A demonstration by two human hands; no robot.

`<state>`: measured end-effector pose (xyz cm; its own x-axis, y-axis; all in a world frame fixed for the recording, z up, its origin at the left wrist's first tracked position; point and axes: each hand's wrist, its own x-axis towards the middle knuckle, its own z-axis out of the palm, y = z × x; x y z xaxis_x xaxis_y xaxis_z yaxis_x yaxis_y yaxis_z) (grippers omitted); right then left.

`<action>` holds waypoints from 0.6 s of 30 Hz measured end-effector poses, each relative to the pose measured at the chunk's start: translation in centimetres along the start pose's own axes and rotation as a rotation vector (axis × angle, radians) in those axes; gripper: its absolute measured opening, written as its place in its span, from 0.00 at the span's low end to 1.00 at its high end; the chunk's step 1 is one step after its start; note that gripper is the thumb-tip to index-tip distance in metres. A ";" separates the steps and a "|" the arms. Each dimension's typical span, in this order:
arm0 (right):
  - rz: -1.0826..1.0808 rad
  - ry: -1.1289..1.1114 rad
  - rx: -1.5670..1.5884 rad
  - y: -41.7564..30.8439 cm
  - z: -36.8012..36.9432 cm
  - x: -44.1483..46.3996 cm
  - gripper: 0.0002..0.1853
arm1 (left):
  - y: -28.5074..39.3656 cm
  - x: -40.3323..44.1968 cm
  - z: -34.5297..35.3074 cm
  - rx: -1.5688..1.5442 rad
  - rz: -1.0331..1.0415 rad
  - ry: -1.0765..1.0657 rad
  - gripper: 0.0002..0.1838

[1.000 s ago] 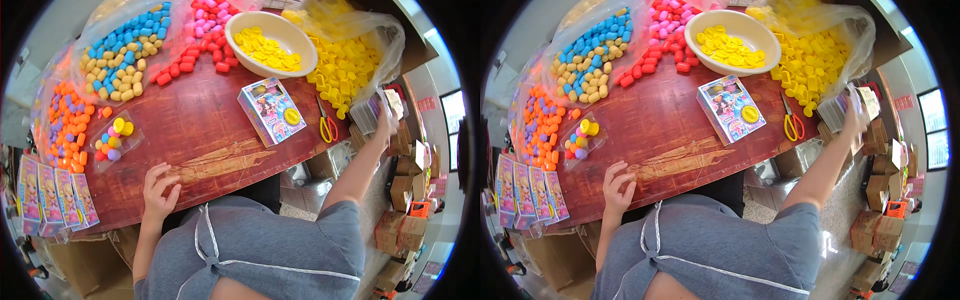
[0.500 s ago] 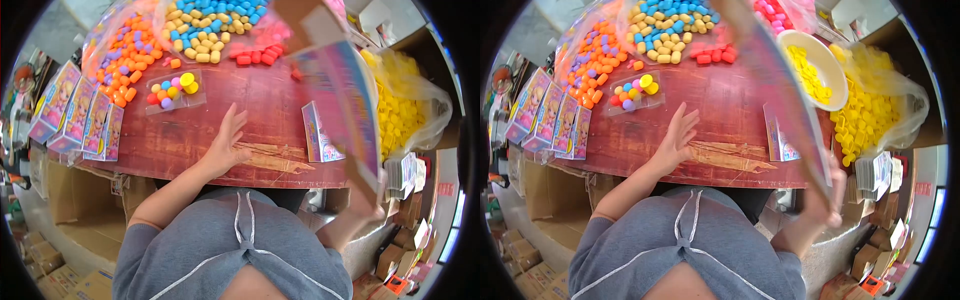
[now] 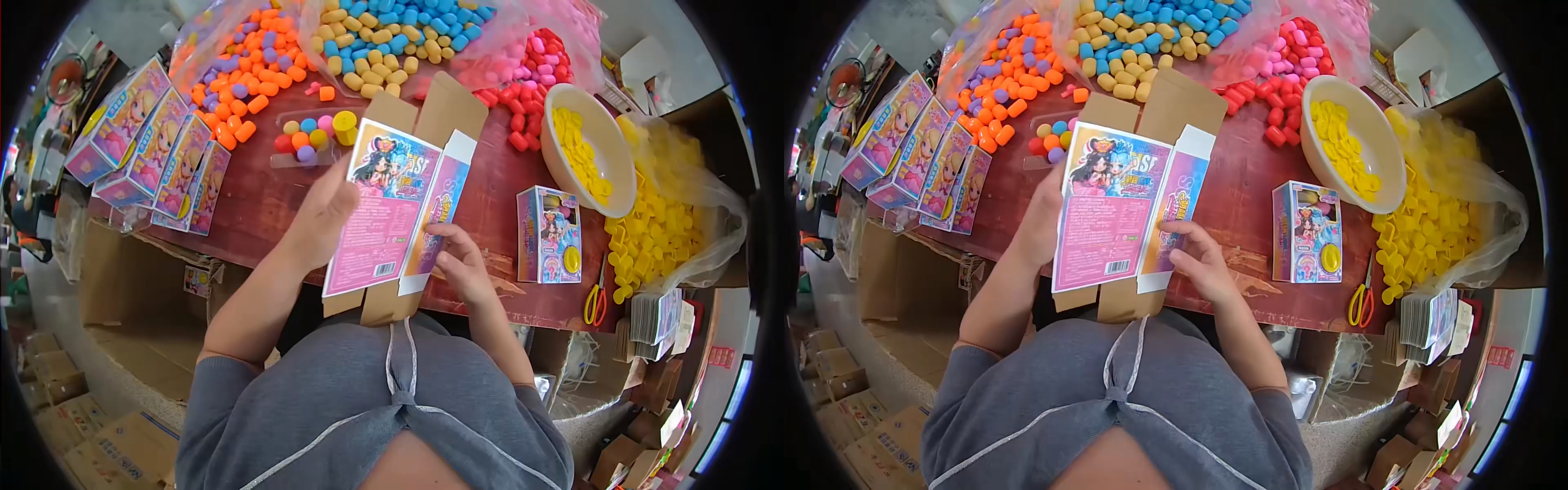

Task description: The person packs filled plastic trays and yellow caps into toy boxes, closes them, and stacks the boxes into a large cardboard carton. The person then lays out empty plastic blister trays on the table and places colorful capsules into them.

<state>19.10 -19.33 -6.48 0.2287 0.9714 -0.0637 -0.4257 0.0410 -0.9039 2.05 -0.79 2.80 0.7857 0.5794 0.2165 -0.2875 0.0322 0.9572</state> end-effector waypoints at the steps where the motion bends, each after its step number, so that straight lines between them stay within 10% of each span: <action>1: -0.047 0.012 -0.044 0.3 0.6 0.3 0.21 | 0.2 0.2 0.2 0.001 0.000 0.001 0.23; 3: -0.088 0.027 -0.087 0.4 1.2 0.7 0.23 | 1.2 0.5 0.6 0.225 -0.119 -0.037 0.22; 5: -0.391 0.580 -1.381 -0.3 1.7 1.2 0.26 | 2.4 0.6 1.1 0.443 -0.242 -0.071 0.22; 11: -0.791 0.473 -0.992 -5.6 1.6 6.2 0.22 | 6.4 4.5 4.6 1.022 -0.217 -0.465 0.20; 18: -0.346 0.274 -0.429 -1.7 -4.3 7.2 0.13 | 1.2 5.5 4.8 0.909 -0.425 -0.627 0.34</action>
<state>25.21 -13.46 -7.24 0.5320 0.8205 0.2092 0.0912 0.1901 -0.9775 8.64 -1.50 6.09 0.9284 0.1527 -0.3387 0.3580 -0.6116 0.7056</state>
